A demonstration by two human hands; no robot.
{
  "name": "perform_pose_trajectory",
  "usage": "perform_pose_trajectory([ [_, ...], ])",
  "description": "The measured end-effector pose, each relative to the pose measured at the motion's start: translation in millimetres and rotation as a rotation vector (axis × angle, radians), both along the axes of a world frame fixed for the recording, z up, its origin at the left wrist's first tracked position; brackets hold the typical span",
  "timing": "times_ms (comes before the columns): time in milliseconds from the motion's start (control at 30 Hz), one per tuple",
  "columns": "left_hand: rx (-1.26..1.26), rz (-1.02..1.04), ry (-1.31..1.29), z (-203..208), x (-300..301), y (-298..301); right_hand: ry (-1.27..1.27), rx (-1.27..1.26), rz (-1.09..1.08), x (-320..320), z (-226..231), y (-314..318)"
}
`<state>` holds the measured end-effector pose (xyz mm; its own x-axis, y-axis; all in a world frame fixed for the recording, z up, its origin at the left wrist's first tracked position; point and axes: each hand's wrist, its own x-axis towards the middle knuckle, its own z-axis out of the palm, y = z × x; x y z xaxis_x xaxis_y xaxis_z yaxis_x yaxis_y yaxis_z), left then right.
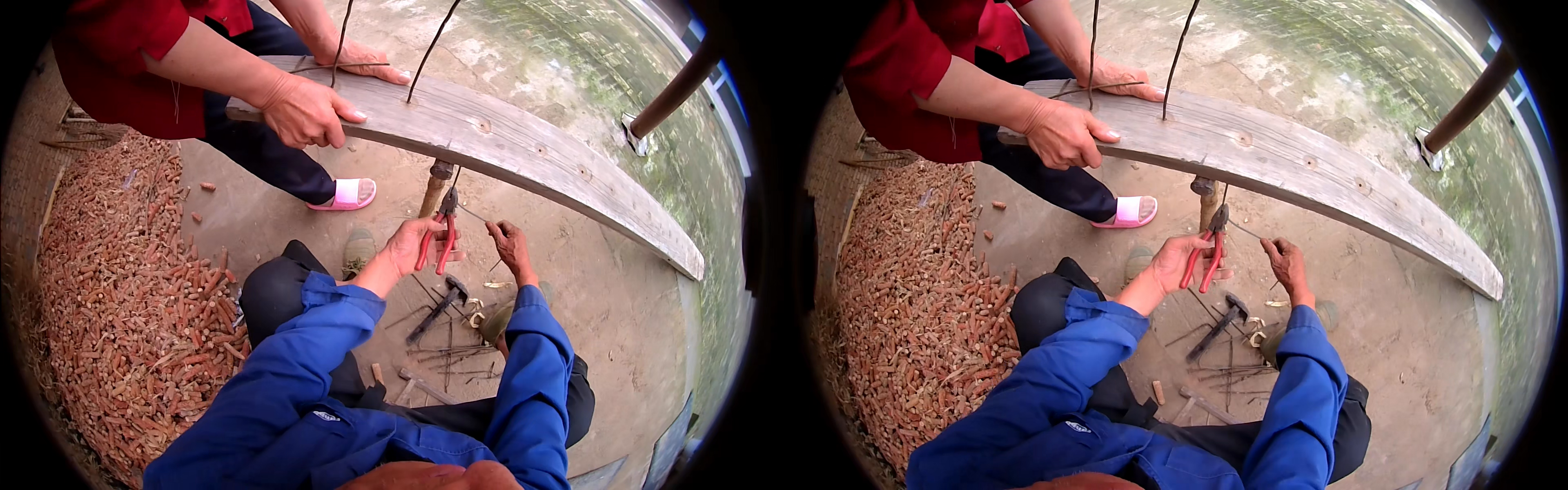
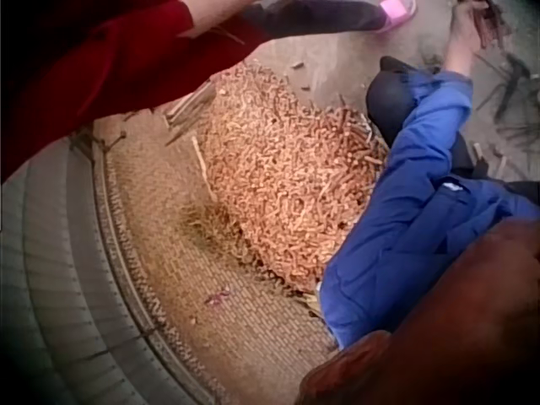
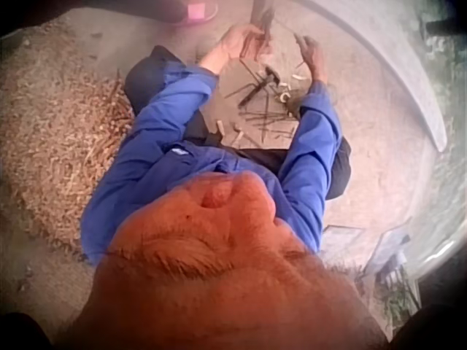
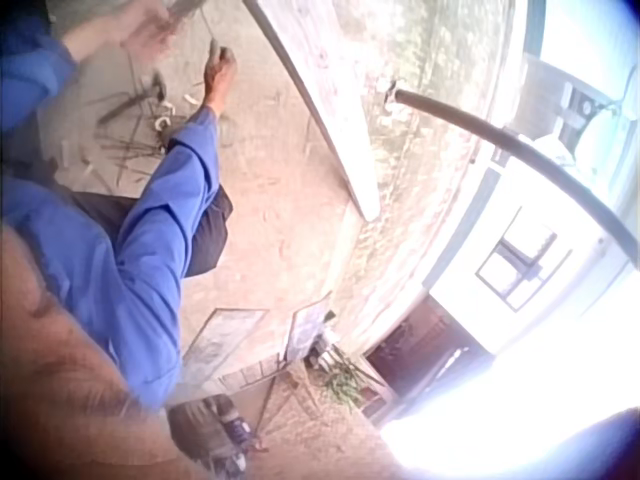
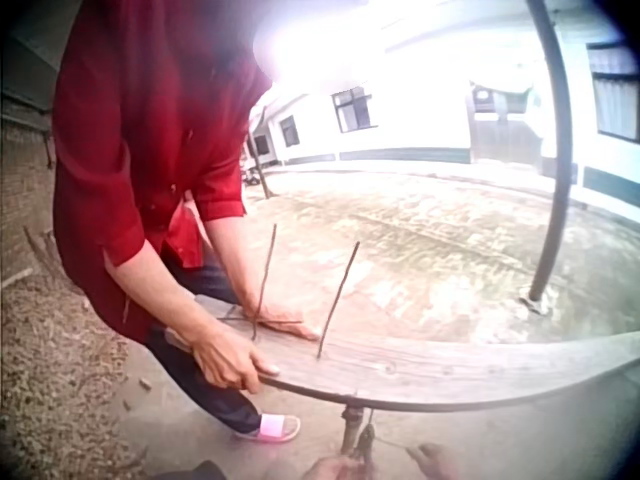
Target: The person uses a hammer and a pair of pliers to adjust and secure metal spikes on a long wooden plank while another person holds it steady on an outdoor concrete area.
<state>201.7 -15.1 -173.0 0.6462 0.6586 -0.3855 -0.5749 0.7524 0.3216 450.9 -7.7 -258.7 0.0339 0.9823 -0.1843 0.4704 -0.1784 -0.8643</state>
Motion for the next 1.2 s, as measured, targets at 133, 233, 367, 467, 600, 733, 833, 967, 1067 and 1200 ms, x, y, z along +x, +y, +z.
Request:
perform_pose_trajectory([
  [133,-0.024,0.120,-0.057,8,14,-12,-0.037,-0.008,0.002,0,2,0],
  [233,-0.143,0.061,-0.201,11,18,-18,-0.096,0.026,0.006,1,-2,0],
  [367,-0.187,-0.052,-0.258,3,18,-18,-0.073,-0.008,0.003,0,1,1],
  [467,-0.225,-0.065,-0.276,1,18,-17,-0.107,0.026,-0.026,-2,-7,0],
  [600,-0.254,-0.040,-0.249,3,14,-15,-0.071,0.071,-0.066,-13,-8,-3],
  [733,-0.242,-0.092,-0.211,8,20,-11,-0.122,0.209,0.035,28,-50,-15],
  [833,-0.224,-0.067,-0.127,9,12,-10,0.174,-0.129,-0.205,13,-52,-25],
  [967,-0.222,-0.097,-0.063,15,15,-14,0.643,-0.357,-0.478,4,-58,-35],
  [1067,-0.223,-0.120,-0.029,17,15,-15,0.387,-0.305,-0.400,19,-60,-31],
  [1200,-0.212,-0.126,-0.020,20,16,-17,0.122,-0.224,-0.346,50,-40,-14],
])
